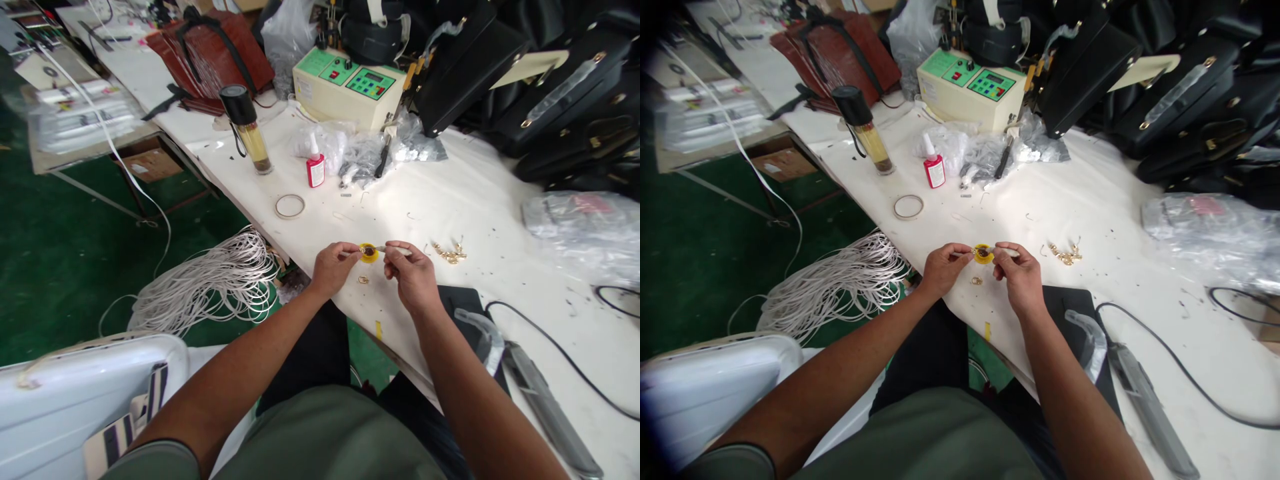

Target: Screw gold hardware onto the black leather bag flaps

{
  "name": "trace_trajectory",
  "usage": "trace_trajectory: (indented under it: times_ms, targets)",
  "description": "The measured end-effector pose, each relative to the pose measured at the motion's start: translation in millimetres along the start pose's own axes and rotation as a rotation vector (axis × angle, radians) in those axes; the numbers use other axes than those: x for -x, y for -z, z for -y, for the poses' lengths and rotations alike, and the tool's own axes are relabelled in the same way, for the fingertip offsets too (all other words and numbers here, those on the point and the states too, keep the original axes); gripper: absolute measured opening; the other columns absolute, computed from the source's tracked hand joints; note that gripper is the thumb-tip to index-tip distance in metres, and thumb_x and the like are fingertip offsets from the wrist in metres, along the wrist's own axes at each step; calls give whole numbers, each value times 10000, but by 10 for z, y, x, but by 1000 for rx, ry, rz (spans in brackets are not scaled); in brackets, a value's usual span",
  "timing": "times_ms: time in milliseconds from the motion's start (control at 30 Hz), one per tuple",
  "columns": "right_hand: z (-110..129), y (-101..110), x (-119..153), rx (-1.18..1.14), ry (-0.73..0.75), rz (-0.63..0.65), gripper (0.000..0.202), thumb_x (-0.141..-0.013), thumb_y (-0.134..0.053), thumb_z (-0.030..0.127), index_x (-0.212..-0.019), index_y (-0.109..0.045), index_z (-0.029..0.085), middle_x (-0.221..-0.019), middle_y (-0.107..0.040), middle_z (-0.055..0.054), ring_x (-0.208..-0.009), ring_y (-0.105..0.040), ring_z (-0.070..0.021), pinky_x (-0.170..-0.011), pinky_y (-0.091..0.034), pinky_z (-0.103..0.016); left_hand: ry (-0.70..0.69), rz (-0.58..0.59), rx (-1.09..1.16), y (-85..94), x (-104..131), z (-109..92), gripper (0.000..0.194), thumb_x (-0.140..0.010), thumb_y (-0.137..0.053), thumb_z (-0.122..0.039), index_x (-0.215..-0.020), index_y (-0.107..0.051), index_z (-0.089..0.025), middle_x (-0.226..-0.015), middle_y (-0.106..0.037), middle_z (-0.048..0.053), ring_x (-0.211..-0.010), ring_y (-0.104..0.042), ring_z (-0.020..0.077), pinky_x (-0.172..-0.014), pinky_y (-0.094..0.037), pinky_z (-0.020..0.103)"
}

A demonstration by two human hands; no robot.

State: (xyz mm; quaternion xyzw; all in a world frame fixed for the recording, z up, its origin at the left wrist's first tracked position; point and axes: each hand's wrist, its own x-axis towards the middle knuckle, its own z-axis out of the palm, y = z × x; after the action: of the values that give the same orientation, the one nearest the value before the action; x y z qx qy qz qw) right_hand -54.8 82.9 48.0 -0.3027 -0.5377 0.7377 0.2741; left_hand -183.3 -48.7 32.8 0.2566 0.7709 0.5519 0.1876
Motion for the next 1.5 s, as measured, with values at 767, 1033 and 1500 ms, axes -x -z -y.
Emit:
trace_trajectory:
  times_ms: [767, 1033, 1500]
  targets:
    - [-37, -9, -1, 4, -2, -3, 319, -807, -858, 411, -1017, -752, 196, -688, -648, 25, -517, -542, -109, -509, -419, -265, 13, -7, 65, -11, -8, 54, 198, -848, -784, -373, -945, -813, -202, -909, -816, 42, -728, -710, 159, -714, -559, 271]
    - [-55, -3, -6, 1, -9, 2, 322, -806, -864, 408, -1018, -756, 191, -691, -656, 19, -518, -545, -110, -511, -423, -261, 16, -1, 56, 14, 11, 1, 177, -850, -787, -347, -951, -811, -205, -947, -823, 46, -755, -725, 161, -745, -574, 273]
    - [45, 40, -5, 50, -3, -41, 305, -790, -848, 401, -984, -741, 191, -662, -630, 27, -500, -532, -114, -500, -431, -276, 27, -16, 53, 7, 6, 9, 180, -843, -779, -354, -943, -814, -208, -902, -814, 32, -734, -712, 160, -735, -572, 276]
